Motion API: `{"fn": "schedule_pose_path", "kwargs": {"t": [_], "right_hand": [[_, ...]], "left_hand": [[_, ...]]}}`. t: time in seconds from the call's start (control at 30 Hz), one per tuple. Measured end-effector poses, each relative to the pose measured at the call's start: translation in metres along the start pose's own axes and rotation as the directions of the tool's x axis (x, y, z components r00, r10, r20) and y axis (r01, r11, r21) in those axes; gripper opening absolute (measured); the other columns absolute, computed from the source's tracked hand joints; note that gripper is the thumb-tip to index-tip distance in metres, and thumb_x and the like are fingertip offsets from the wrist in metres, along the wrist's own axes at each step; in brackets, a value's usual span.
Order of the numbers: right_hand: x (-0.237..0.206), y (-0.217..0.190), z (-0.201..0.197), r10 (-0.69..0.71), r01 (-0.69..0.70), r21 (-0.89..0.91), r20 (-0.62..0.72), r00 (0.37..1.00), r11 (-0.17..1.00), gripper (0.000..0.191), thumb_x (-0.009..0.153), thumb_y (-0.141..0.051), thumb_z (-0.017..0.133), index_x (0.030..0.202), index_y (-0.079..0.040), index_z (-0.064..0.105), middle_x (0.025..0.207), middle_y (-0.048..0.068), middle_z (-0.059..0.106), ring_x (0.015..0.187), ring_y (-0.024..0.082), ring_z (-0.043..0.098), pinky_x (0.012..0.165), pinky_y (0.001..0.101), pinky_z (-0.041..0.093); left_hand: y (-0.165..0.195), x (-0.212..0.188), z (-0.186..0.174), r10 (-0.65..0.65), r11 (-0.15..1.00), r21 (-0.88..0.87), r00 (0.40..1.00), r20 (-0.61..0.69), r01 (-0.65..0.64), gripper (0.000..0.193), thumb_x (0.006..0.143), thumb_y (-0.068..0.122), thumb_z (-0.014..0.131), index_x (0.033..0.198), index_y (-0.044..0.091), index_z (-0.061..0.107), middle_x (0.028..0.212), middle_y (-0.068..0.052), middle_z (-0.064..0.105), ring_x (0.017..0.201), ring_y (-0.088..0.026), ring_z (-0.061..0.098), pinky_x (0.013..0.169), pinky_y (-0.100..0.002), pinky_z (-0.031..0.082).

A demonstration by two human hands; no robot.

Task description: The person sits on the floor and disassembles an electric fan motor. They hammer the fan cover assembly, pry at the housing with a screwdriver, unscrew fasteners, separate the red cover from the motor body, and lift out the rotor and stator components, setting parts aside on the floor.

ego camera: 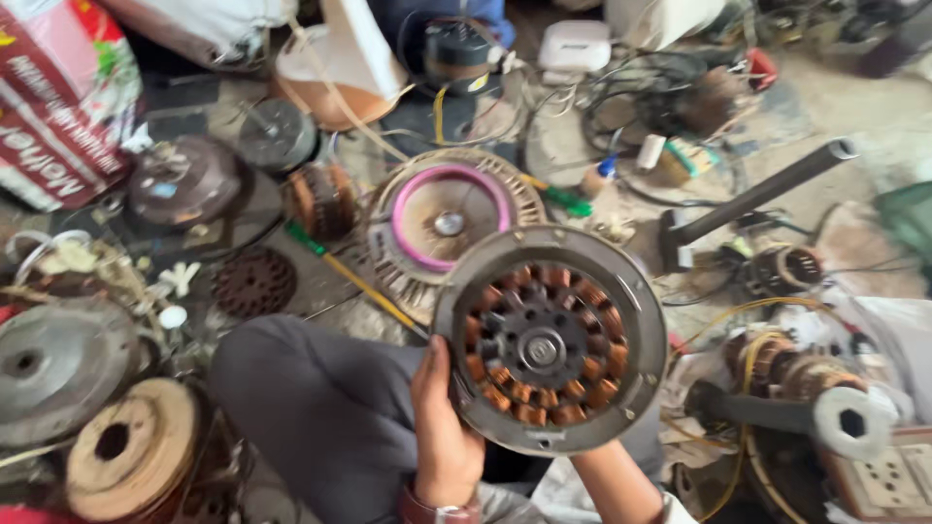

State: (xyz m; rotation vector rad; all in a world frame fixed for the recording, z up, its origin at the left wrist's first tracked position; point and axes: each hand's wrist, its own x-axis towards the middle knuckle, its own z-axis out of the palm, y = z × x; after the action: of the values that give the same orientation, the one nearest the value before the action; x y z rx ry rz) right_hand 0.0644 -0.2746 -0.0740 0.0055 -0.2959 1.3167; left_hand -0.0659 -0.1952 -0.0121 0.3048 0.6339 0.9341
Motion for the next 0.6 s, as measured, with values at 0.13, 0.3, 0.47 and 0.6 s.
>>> {"fn": "schedule_pose_path", "kwargs": {"t": [0.13, 0.3, 0.47, 0.6], "right_hand": [[-0.014, 0.021, -0.012, 0.152, -0.151, 0.031, -0.030, 0.988, 0.988, 0.050, 0.094, -0.032, 0.056, 0.140, -0.011, 0.052, 0.136, 0.012, 0.057, 0.125, 0.029, 0.052, 0.106, 0.0480, 0.043], [0.006, 0.040, -0.036, 0.278, -0.275, 0.077, -0.473, 0.836, 0.958, 0.051, 0.096, -0.035, 0.052, 0.140, -0.010, 0.055, 0.138, 0.013, 0.062, 0.127, 0.030, 0.057, 0.110, 0.0486, 0.044], [0.029, 0.035, -0.031, 0.200, -0.340, -0.199, -0.509, 0.837, 0.919, 0.042, 0.109, -0.036, 0.046, 0.132, -0.002, 0.055, 0.128, 0.016, 0.064, 0.118, 0.031, 0.062, 0.106, 0.0493, 0.048], [0.044, 0.040, 0.004, -0.084, -0.131, -0.851, -0.201, 0.976, 0.509, 0.036, 0.102, -0.013, 0.056, 0.134, 0.003, 0.051, 0.127, 0.013, 0.062, 0.116, 0.024, 0.061, 0.099, 0.0389, 0.051]], "left_hand": [[0.009, -0.025, -0.012, 0.275, 0.940, 0.210, 0.961, 0.003, -0.270, 0.037, 0.107, 0.023, 0.060, 0.123, -0.010, 0.067, 0.109, -0.012, 0.072, 0.095, -0.017, 0.066, 0.086, -0.034, 0.053], [0.035, -0.050, -0.013, 0.427, 0.858, 0.380, 0.891, -0.153, -0.346, 0.038, 0.101, 0.019, 0.063, 0.122, -0.011, 0.071, 0.108, -0.011, 0.075, 0.094, -0.014, 0.064, 0.085, -0.032, 0.052], [0.067, -0.058, -0.015, 0.642, 0.707, 0.488, 0.754, -0.137, -0.512, 0.036, 0.101, 0.019, 0.063, 0.125, -0.008, 0.068, 0.118, -0.009, 0.074, 0.106, -0.013, 0.066, 0.096, -0.029, 0.052], [0.093, -0.058, -0.018, 0.784, 0.545, 0.572, 0.614, -0.090, -0.613, 0.035, 0.103, 0.019, 0.063, 0.129, -0.005, 0.068, 0.121, -0.007, 0.073, 0.108, -0.011, 0.064, 0.098, -0.028, 0.050]]}}
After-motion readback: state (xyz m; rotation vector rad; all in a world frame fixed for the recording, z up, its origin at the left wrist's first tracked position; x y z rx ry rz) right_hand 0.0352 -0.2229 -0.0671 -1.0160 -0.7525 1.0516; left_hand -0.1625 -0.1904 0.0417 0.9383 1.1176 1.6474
